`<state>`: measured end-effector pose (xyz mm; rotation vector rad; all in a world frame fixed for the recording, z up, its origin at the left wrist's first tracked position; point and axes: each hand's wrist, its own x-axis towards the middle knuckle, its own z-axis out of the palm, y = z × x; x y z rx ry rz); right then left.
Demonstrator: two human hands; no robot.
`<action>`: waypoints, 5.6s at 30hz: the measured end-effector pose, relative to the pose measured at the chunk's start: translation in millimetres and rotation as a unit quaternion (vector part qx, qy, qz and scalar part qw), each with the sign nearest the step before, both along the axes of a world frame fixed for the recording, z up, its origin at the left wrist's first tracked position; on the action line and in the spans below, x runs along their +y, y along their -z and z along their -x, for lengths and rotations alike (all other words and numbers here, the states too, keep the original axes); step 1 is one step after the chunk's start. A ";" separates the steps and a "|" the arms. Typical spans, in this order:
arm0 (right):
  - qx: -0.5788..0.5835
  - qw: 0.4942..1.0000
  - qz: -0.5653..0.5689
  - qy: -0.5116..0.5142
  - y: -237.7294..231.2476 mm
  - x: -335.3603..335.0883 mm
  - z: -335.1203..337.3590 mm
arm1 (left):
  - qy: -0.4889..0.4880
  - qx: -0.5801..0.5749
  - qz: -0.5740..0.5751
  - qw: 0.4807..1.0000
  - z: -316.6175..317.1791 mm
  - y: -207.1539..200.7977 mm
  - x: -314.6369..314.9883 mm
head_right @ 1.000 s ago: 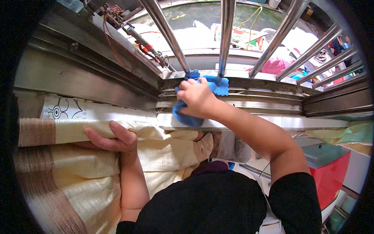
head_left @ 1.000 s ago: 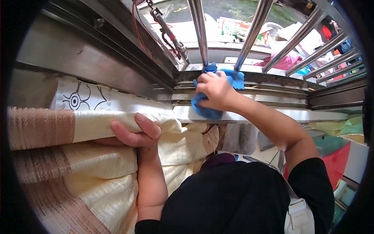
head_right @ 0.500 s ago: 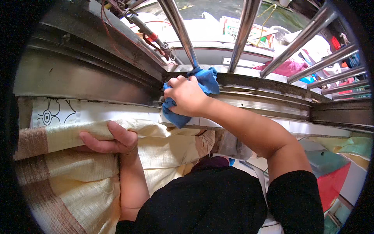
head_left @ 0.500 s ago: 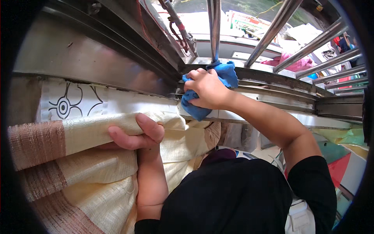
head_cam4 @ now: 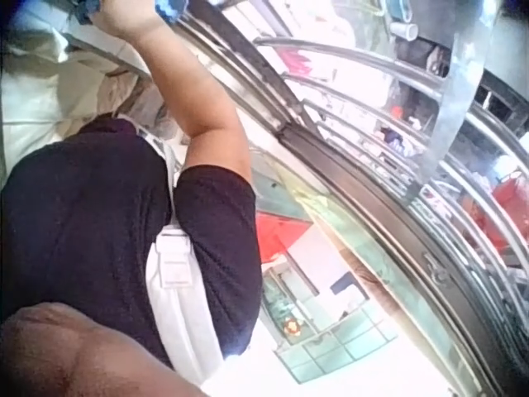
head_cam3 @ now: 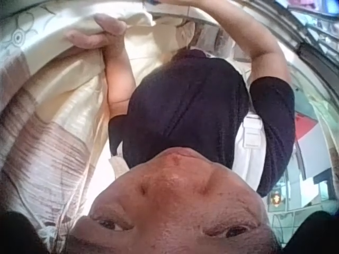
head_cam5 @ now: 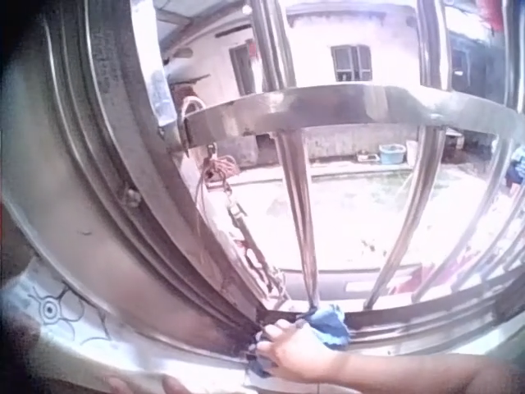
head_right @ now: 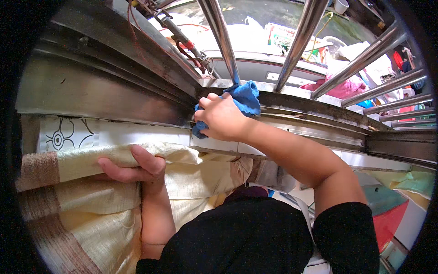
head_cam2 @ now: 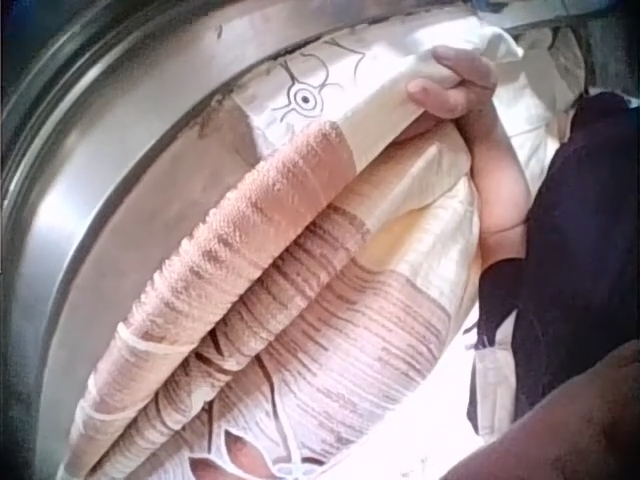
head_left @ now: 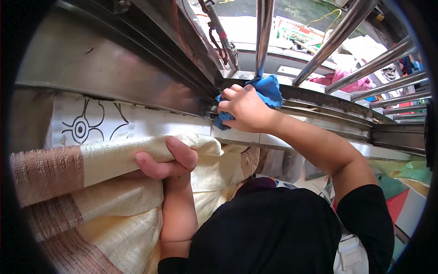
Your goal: Cleaning a window with a blue cloth.
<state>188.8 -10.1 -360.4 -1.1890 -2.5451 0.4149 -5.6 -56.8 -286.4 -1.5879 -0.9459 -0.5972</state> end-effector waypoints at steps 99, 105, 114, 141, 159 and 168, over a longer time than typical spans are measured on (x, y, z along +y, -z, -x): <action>-0.045 0.868 -0.136 0.475 18.8 -123.2 -236.1 | 0.141 -0.186 0.027 0.972 7.0 6.5 5.1; 0.047 0.933 -0.093 0.345 23.5 -73.1 -108.7 | 0.017 -0.018 -0.037 0.999 -8.3 -8.3 2.8; 0.345 0.917 -0.099 0.176 26.1 -5.1 9.6 | 0.046 -0.072 0.005 0.996 -18.7 -14.2 0.5; 0.100 0.945 -0.085 0.299 23.1 -105.2 -134.1 | 0.124 -0.075 -0.004 0.989 0.0 4.1 6.1; 0.123 0.779 -0.274 0.550 26.4 -187.1 -236.3 | 0.130 -0.053 0.059 0.988 -66.6 2.6 -33.1; 0.097 0.798 -0.249 0.540 27.9 -192.9 -243.3 | 0.389 0.069 0.589 0.705 -232.4 43.9 35.7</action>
